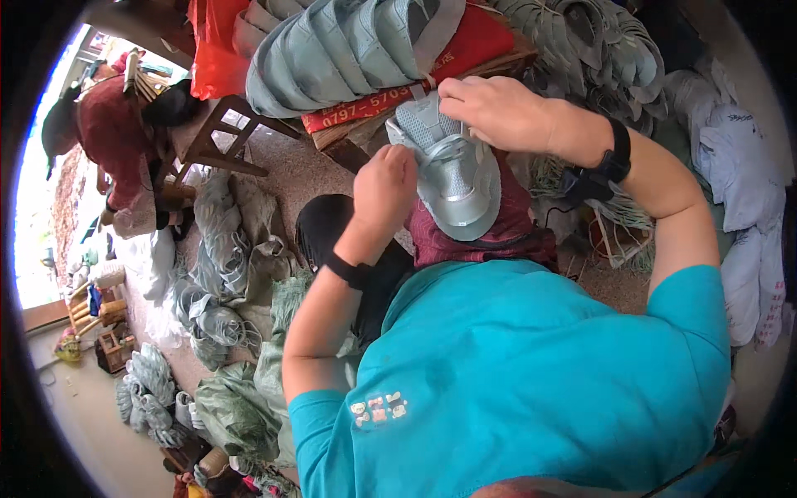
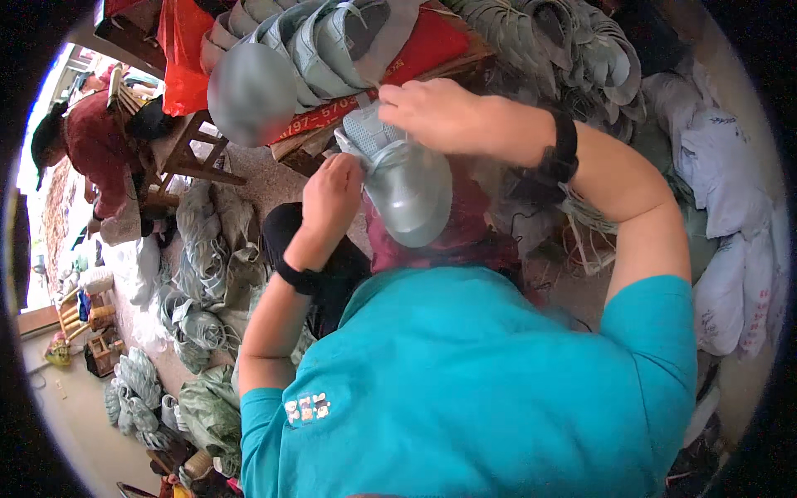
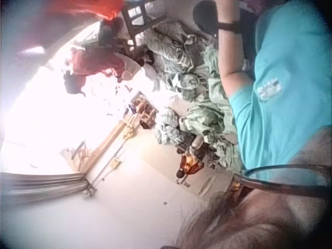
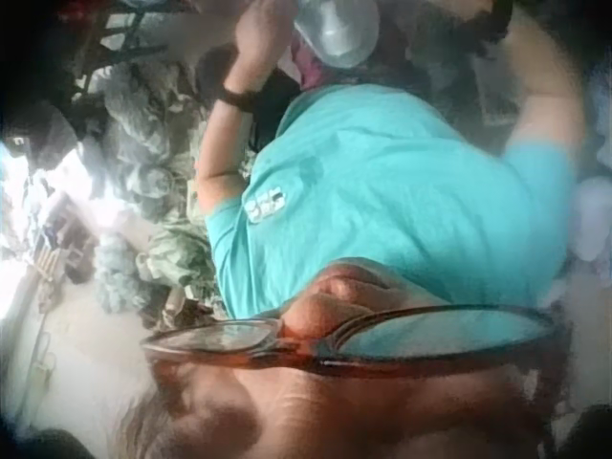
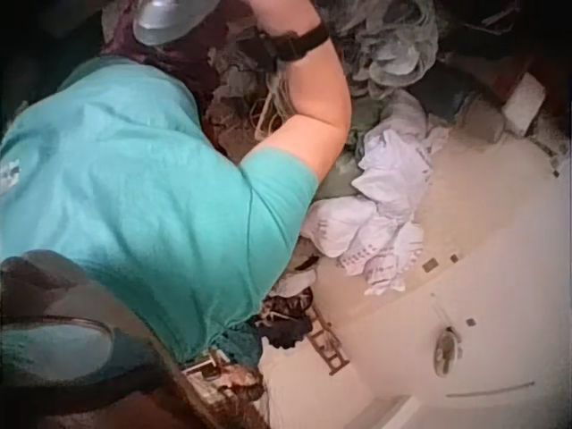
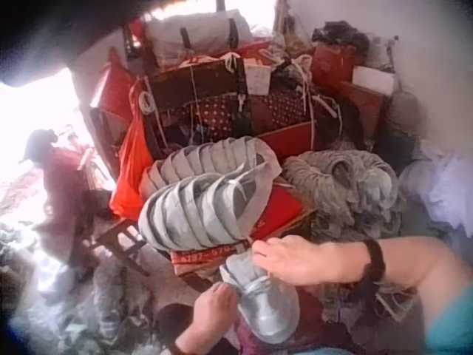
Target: The person is sitting on the floor in a cluttered room, lacing a light blue sneaker. They thread the laces through the eyelets, pull them tight, and tie a knot. The person repeats this process multiple times, adjusting the laces and the shoe's position.
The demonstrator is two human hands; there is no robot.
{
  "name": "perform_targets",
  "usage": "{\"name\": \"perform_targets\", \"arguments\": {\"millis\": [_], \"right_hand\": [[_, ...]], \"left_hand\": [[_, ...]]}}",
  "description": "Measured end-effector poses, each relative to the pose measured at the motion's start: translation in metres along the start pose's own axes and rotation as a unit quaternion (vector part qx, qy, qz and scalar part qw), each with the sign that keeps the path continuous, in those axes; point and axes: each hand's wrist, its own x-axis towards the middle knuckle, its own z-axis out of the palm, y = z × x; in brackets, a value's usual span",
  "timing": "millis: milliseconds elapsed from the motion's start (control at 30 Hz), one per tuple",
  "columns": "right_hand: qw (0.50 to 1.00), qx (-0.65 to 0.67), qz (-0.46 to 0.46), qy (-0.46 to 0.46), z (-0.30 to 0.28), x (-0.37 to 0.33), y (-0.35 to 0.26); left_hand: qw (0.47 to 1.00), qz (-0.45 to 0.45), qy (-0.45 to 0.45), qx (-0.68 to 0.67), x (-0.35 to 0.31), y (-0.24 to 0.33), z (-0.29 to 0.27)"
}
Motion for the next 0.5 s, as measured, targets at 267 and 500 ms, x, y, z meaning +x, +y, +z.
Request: {"name": "perform_targets", "arguments": {"millis": [267,500], "right_hand": [[0.985,0.123,-0.053,-0.105,-0.001,-0.001,0.040],[0.950,0.303,0.078,0.010,0.027,-0.027,0.030]], "left_hand": [[0.972,0.181,-0.150,0.026,0.049,-0.011,-0.051],[0.973,0.157,-0.169,-0.034,0.054,-0.027,-0.040]]}}
